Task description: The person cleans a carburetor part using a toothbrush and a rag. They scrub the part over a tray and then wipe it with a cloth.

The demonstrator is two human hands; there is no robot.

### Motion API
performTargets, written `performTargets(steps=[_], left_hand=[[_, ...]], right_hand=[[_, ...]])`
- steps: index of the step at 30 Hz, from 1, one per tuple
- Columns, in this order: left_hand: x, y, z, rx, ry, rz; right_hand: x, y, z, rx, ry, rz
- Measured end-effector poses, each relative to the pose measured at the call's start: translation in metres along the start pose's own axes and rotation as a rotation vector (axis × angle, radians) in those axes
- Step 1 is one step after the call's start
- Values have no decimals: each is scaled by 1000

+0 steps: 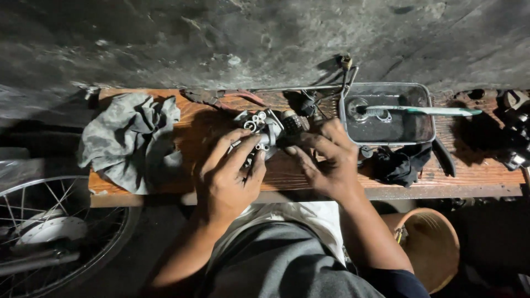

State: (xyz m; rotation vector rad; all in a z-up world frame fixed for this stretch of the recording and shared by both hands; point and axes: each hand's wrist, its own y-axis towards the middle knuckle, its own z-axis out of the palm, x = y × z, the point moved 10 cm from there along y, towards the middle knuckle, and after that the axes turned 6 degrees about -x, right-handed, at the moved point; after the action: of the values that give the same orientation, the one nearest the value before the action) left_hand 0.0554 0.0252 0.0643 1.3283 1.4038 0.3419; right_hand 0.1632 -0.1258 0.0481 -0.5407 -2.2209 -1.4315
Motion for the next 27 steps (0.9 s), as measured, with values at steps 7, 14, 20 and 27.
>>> performTargets(steps=[7, 14, 20, 27], left_hand=[[-1, 7, -5, 12, -116, -21], [17, 2, -2, 42, -195, -80], [18, -1, 4, 57, -223, -84], [21, -2, 5, 63, -259, -121]], right_hand=[[-7, -28, -53, 0, -208, 119], [-23, -64, -73, 50, -618, 143], [-22, -60, -66, 111, -711, 164], [-34, -65, -58, 124, -741, 171]])
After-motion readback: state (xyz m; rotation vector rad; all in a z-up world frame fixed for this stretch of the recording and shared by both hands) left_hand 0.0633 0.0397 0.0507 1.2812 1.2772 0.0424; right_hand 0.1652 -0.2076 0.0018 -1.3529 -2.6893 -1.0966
